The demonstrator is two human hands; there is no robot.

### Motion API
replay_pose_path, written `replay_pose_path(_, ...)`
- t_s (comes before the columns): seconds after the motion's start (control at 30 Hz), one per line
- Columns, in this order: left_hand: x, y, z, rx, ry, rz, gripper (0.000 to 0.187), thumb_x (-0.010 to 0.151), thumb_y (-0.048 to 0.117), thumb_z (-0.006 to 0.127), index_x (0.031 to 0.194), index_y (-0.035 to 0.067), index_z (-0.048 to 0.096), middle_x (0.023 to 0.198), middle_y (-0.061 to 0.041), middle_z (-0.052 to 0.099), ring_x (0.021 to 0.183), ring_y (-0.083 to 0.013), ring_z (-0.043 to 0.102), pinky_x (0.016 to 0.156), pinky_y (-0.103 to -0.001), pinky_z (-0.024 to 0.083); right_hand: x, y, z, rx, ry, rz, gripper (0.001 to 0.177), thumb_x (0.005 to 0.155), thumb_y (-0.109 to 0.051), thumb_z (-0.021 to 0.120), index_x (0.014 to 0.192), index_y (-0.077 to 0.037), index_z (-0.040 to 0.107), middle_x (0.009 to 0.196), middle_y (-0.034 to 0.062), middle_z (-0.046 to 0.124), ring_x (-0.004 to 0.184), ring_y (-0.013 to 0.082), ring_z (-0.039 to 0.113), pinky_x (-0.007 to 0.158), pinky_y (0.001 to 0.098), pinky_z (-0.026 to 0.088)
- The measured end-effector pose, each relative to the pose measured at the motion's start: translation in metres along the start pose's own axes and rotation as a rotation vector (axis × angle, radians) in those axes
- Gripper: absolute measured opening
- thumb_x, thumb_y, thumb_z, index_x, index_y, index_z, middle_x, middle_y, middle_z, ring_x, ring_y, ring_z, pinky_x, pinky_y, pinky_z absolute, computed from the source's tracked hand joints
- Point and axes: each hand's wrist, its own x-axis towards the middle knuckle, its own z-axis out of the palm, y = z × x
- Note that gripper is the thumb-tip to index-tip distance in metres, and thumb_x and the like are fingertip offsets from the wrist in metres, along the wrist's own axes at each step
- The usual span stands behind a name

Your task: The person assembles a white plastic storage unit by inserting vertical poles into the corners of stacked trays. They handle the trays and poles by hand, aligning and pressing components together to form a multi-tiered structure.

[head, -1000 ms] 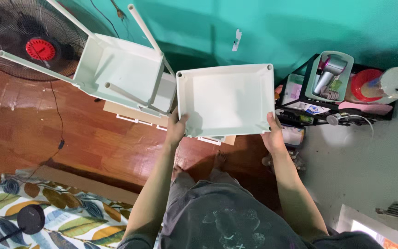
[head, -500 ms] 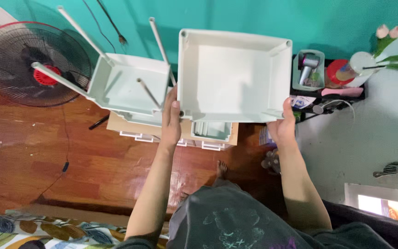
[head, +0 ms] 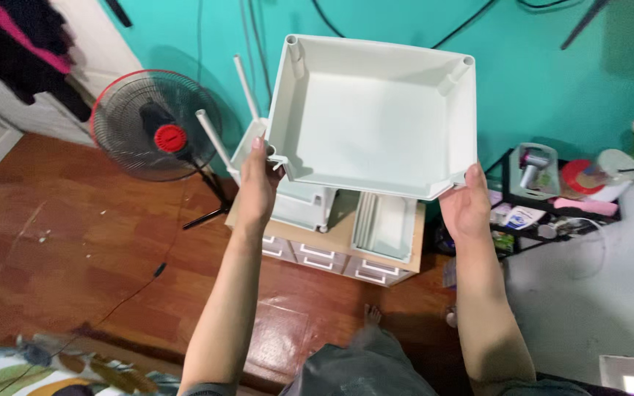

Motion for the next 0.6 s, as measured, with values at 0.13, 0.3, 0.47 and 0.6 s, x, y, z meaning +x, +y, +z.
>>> replay_pose_path(0.13, 0.006, 0.029, -0.038, -0.058, -0.099, 0.025, 0.040, 0.106, 0.033, 0.046, 0.118, -0.003, 0.058, 0.093, -0.001, 0.058, 0.081, -0.0089, 0.053, 0.073, -0.027, 0.045, 0.008, 0.018, 0.039, -0.048, 0.010, 0.040, 0.075, 0.097, -0.040, 0.059, 0.153, 0.000, 0.031, 0.145, 0.0112, 0.048, 0.131, 0.0232, 0.048, 0.108, 0.0388, 0.040)
replay_pose_path(0.3, 0.029, 0.059, -0.057, -0.060, -0.113, 0.030, 0.040, 0.104, 0.028, 0.050, 0.128, -0.001, 0.061, 0.092, 0.001, 0.057, 0.078, -0.0069, 0.050, 0.067, -0.025, 0.040, 0.032, 0.029, 0.070, -0.070, -0.004, 0.022, 0.076, 0.093, -0.035, 0.061, 0.151, 0.003, 0.030, 0.145, 0.0134, 0.047, 0.133, 0.0241, 0.048, 0.110, 0.0388, 0.040)
replay_pose_path(0.47, 0.045, 0.079, -0.072, -0.014, -0.108, 0.013, 0.044, 0.094, 0.022, 0.045, 0.134, 0.004, 0.049, 0.110, -0.002, 0.060, 0.093, -0.0077, 0.058, 0.075, -0.025, 0.047, 0.061, 0.044, 0.086, -0.056, -0.108, -0.052, 0.080, 0.096, -0.041, 0.062, 0.153, 0.005, 0.031, 0.145, 0.0144, 0.049, 0.134, 0.0230, 0.049, 0.112, 0.0365, 0.039)
replay_pose_path(0.6, 0.055, 0.089, -0.097, -0.018, -0.018, -0.054, 0.048, 0.086, 0.017, 0.039, 0.133, 0.007, 0.044, 0.114, -0.007, 0.057, 0.095, -0.0153, 0.060, 0.077, -0.032, 0.053, 0.082, 0.073, 0.100, -0.009, -0.055, -0.046, 0.074, 0.098, -0.043, 0.062, 0.147, 0.005, 0.037, 0.140, 0.0132, 0.052, 0.132, 0.0211, 0.051, 0.113, 0.0358, 0.041)
